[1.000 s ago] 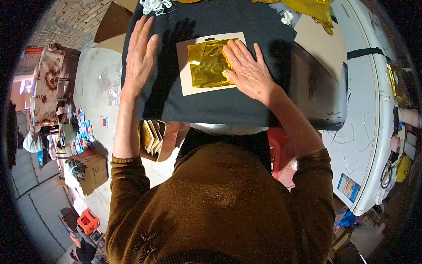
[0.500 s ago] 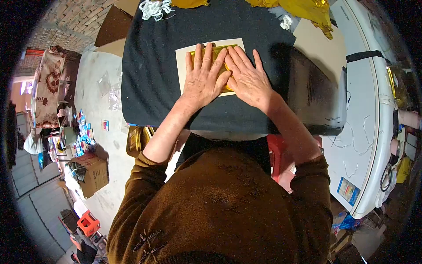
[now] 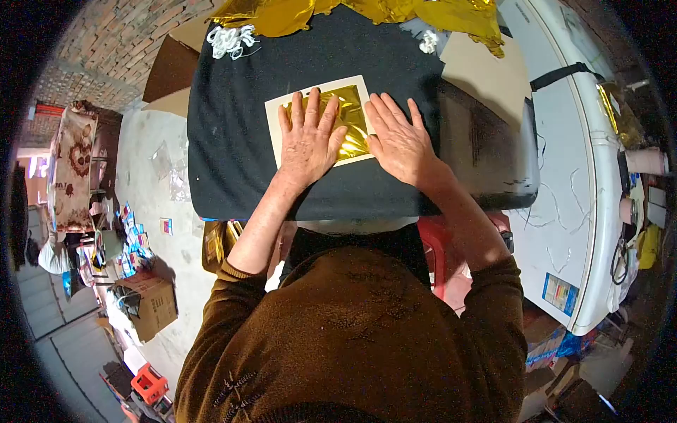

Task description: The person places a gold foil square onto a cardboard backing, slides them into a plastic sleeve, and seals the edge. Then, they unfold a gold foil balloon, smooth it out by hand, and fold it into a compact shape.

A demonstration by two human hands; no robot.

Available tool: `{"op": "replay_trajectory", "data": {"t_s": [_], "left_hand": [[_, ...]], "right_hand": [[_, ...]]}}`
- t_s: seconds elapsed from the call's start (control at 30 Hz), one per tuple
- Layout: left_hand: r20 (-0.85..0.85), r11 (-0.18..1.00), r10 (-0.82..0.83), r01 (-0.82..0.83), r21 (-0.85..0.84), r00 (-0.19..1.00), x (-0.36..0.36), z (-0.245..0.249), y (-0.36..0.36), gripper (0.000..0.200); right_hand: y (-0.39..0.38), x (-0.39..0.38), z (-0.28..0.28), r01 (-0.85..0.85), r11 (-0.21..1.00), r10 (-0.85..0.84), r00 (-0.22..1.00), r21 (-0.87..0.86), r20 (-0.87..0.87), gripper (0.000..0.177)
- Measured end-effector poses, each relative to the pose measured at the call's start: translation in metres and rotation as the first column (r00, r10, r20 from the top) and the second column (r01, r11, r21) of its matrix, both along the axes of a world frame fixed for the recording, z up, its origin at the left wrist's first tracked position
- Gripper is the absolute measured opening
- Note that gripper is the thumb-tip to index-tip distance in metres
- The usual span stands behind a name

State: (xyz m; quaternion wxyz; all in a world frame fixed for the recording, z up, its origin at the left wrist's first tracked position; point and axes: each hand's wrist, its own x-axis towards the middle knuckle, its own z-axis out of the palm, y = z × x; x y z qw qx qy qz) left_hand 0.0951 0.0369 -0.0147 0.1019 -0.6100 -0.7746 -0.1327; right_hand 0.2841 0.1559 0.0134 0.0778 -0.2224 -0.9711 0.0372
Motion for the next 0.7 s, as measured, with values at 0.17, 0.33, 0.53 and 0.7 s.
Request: {"op": "replay_trajectory", "data": {"t_s": [0.17, 0.33, 0.53, 0.7], "left_hand": [[-0.013, 1.0, 0.006, -0.006, -0.004, 1.0, -0.001, 0.0, 0.001, 0.062], [-0.02, 1.0, 0.01, -0.01, -0.011, 1.0, 0.0, 0.0, -0.001, 0.062], [-0.057, 1.0, 0.006, -0.005, 0.007, 0.998, 0.002, -0.001, -0.001, 0.062], [-0.062, 0.999, -0.001, 0.003, 0.044, 0.998, 0.0, -0.002, -0.002, 0.062]], "right_hand": [[-0.009, 0.014, 0.009, 0.01, 0.944, -0.133, 0.926, -0.329, -0.354, 0.05], [-0.015, 0.02, 0.013, -0.058, 0.539, -0.429, 0.84, -0.84, -0.333, 0.047], [-0.008, 0.02, 0.011, 0.002, 0.338, -0.519, 0.835, -0.941, -0.184, 0.045], [0.022, 0.019, 0.008, -0.148, 0.033, -0.461, 0.875, -0.988, -0.146, 0.043]]}}
